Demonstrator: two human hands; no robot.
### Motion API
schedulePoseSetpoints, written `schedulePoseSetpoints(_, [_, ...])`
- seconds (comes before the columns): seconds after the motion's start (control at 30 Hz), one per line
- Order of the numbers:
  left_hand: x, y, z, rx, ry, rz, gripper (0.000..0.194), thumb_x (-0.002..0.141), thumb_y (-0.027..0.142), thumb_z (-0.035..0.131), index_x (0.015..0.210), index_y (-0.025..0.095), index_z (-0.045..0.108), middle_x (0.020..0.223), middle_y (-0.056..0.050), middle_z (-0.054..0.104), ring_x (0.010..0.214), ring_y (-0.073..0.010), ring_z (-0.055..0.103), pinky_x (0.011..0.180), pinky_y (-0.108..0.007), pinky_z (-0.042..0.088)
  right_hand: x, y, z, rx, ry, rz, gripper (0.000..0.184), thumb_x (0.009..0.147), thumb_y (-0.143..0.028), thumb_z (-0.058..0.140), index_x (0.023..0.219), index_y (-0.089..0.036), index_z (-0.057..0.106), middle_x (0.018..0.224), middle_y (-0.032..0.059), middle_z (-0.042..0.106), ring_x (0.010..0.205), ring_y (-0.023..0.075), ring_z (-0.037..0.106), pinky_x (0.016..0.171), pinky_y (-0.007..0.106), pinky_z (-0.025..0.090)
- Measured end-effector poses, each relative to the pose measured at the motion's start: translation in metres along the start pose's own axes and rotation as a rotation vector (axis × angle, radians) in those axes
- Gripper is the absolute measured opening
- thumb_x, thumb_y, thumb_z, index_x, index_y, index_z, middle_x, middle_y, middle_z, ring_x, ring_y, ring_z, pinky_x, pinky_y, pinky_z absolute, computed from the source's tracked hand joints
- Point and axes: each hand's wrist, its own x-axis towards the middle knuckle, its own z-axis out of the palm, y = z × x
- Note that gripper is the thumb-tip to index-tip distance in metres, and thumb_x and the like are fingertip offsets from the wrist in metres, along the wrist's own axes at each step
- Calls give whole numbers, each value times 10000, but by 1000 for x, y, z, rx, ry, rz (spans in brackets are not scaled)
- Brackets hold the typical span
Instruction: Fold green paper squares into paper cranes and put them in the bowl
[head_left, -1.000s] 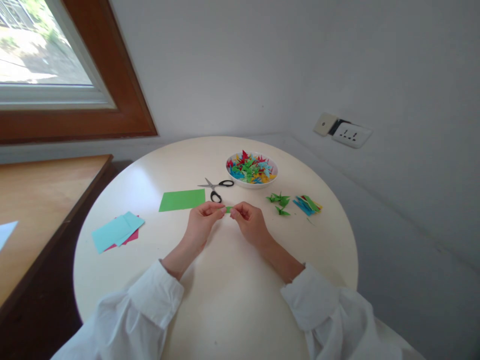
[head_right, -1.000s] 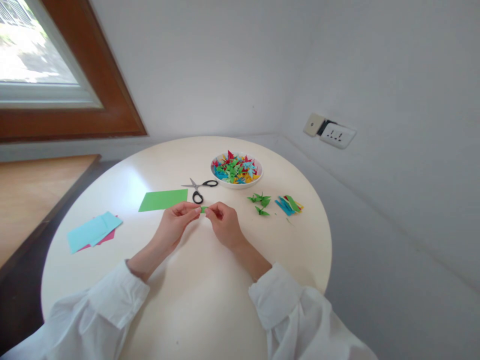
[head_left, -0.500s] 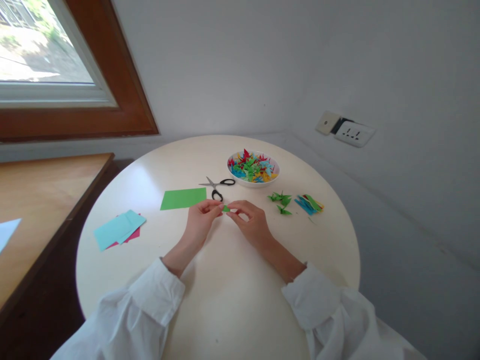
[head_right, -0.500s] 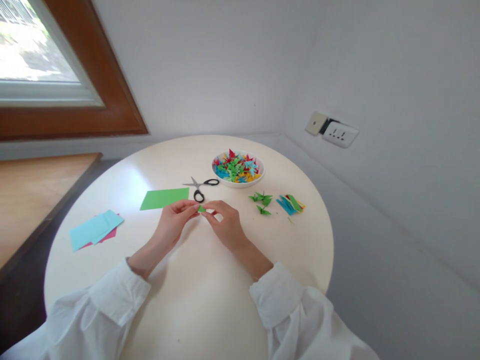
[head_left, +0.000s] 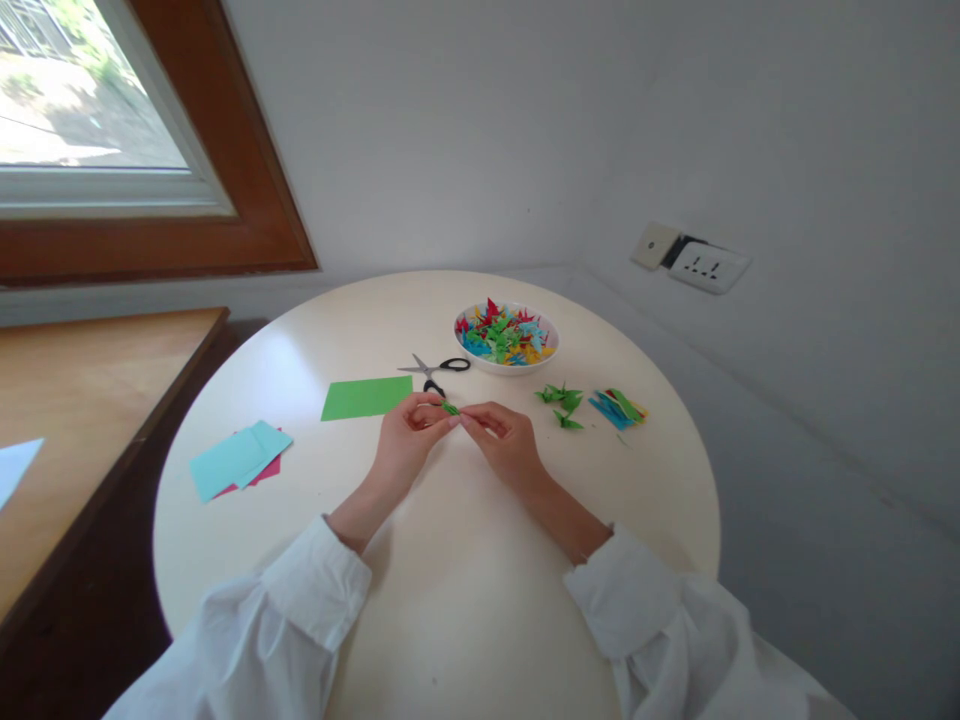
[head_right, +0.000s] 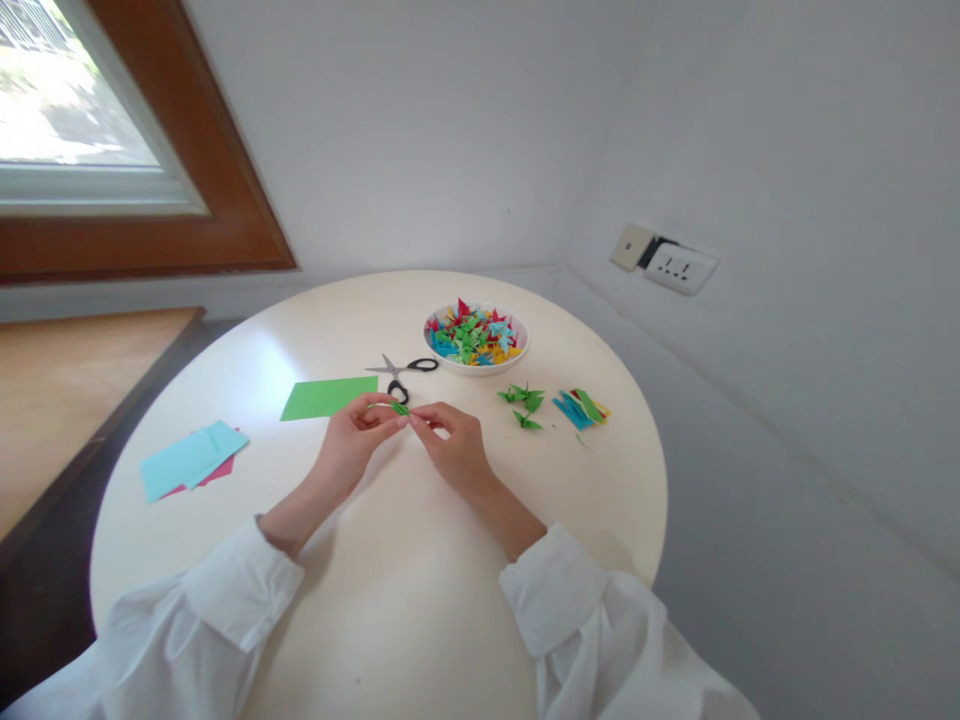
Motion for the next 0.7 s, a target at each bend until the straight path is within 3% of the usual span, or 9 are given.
schedulePoseSetpoints(0.27, [1,-2,-1,26,-20,33,314,541,232,740,796,153,576,578,37,600,561,-98,555,598,-225,422,0,0,0,-16,16,7,120,743,-274,577,723,-176,643,712,23,675,678,157,633,664,269,520])
schedulePoseSetpoints(0.5, [0,-2,-2,69,-23,58,275,564,203,705,807,149,588,588,28,616,568,-105,571,587,-219,414,-2,-1,-2,-239,51,-182,123,788,-230,543,817,-194,657,859,54,700,831,177,642,783,312,505])
schedulePoseSetpoints(0.7, [0,0,-1,63,0,24,268,548,187,707,798,155,617,565,31,614,570,-116,579,577,-220,408,-1,2,-2,-308,64,-286,115,797,-208,550,825,-215,662,864,53,702,868,179,642,812,324,505])
